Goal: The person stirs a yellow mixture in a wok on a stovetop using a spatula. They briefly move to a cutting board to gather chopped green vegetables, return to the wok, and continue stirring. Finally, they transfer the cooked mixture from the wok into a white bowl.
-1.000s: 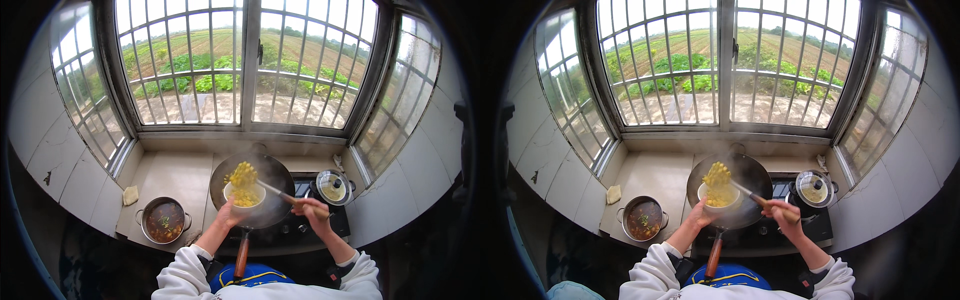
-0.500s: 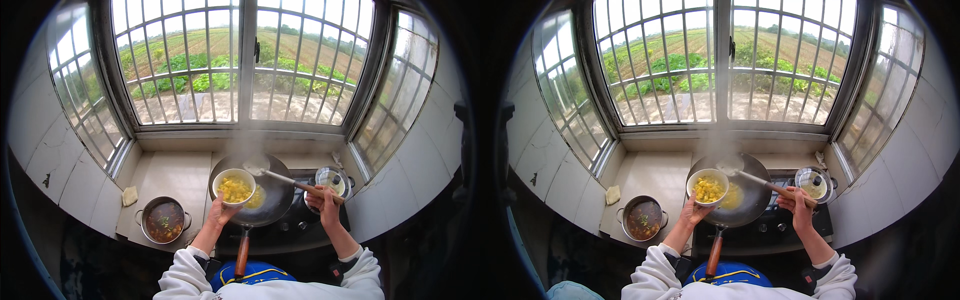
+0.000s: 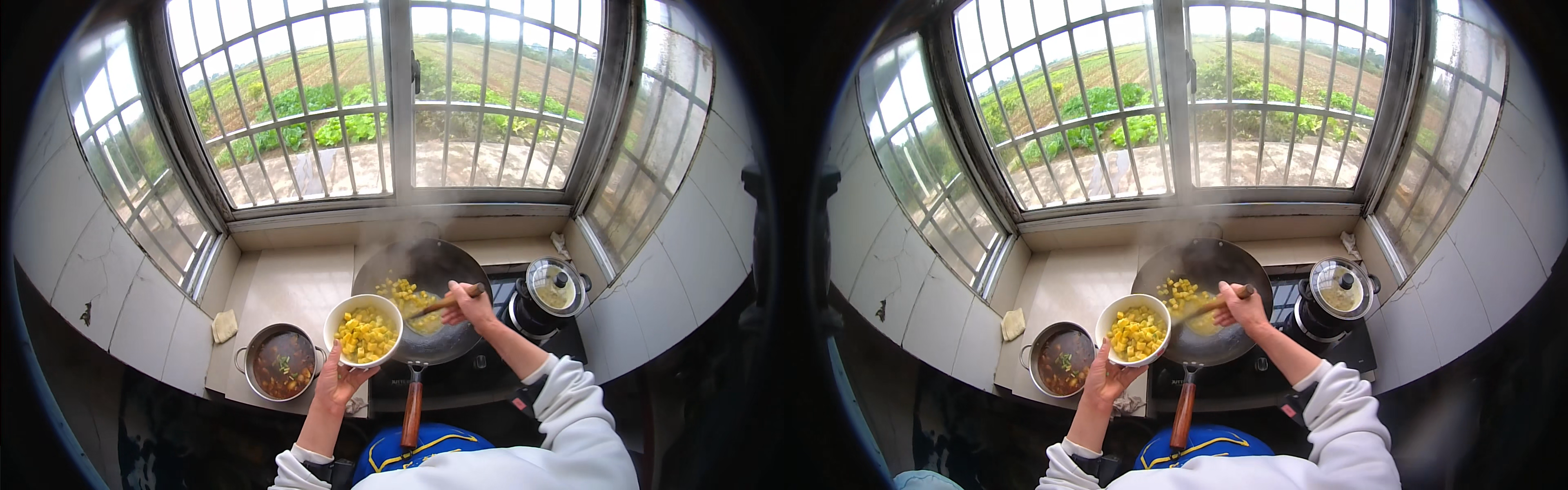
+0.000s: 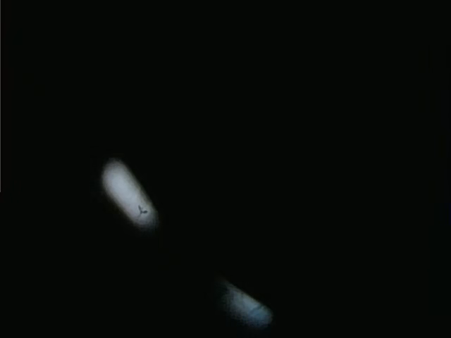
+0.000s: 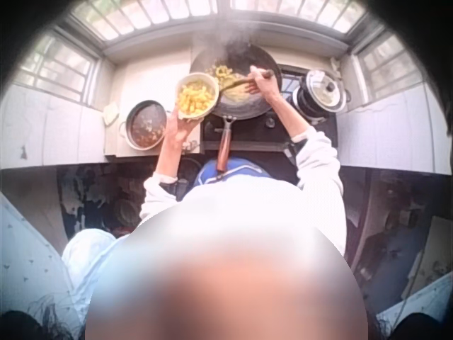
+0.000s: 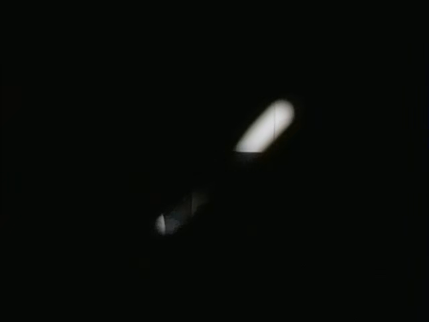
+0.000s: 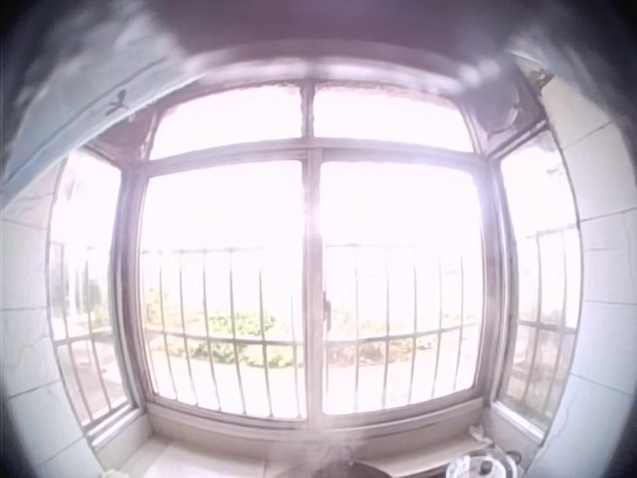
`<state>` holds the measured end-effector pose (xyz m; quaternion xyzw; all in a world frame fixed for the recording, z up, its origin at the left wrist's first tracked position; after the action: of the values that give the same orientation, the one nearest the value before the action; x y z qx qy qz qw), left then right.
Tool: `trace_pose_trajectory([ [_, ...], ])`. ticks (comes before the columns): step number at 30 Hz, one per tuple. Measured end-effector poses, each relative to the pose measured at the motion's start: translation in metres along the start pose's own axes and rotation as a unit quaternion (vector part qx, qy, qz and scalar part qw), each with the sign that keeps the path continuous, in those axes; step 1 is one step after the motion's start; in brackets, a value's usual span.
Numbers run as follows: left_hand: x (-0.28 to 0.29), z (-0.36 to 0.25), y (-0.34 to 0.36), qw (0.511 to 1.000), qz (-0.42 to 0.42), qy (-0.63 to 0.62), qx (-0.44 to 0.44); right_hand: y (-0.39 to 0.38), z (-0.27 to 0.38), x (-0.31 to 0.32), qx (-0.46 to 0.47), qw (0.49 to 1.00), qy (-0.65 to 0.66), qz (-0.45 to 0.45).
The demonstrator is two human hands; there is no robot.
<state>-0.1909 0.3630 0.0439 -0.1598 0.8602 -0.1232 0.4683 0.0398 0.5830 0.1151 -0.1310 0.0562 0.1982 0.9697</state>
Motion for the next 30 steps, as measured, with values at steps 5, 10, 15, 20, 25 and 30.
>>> trace_pose_trajectory([
  [5, 0.003, 0.007, -0.012, 1.000, -0.002, 0.003, 0.017, -0.001, 0.051, 0.003, 0.053, 0.981, -0.182, 0.031],
  [10, -0.008, 0.019, -0.014, 0.999, 0.016, 0.000, 0.036, -0.036, 0.084, 0.045, 0.018, 0.940, -0.337, 0.053],
  [15, -0.020, 0.033, -0.014, 0.998, 0.006, 0.026, 0.062, -0.028, -0.006, 0.066, 0.064, 0.988, -0.144, 0.000],
  [20, -0.032, 0.047, -0.009, 0.994, 0.016, 0.058, 0.090, -0.003, -0.097, 0.060, 0.095, 0.991, 0.092, -0.027],
  [25, -0.031, 0.069, 0.007, 0.989, 0.030, 0.022, 0.144, 0.001, -0.112, 0.056, 0.084, 0.981, 0.171, -0.028],
  [30, -0.023, 0.082, 0.032, 0.986, -0.015, 0.041, 0.162, -0.015, -0.054, 0.055, 0.132, 0.983, 0.126, 0.008],
])
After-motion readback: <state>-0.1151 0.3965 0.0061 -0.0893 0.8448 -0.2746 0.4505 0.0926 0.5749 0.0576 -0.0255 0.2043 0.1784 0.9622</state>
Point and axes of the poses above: each hand's wrist, its own y-axis towards the middle knuckle, its own x-axis out of the back of the hand, z = x × y, the point moved 10 cm from there along y, towards the middle knuckle, and after that the axes turned 7 degrees about y, right-handed, at the moved point
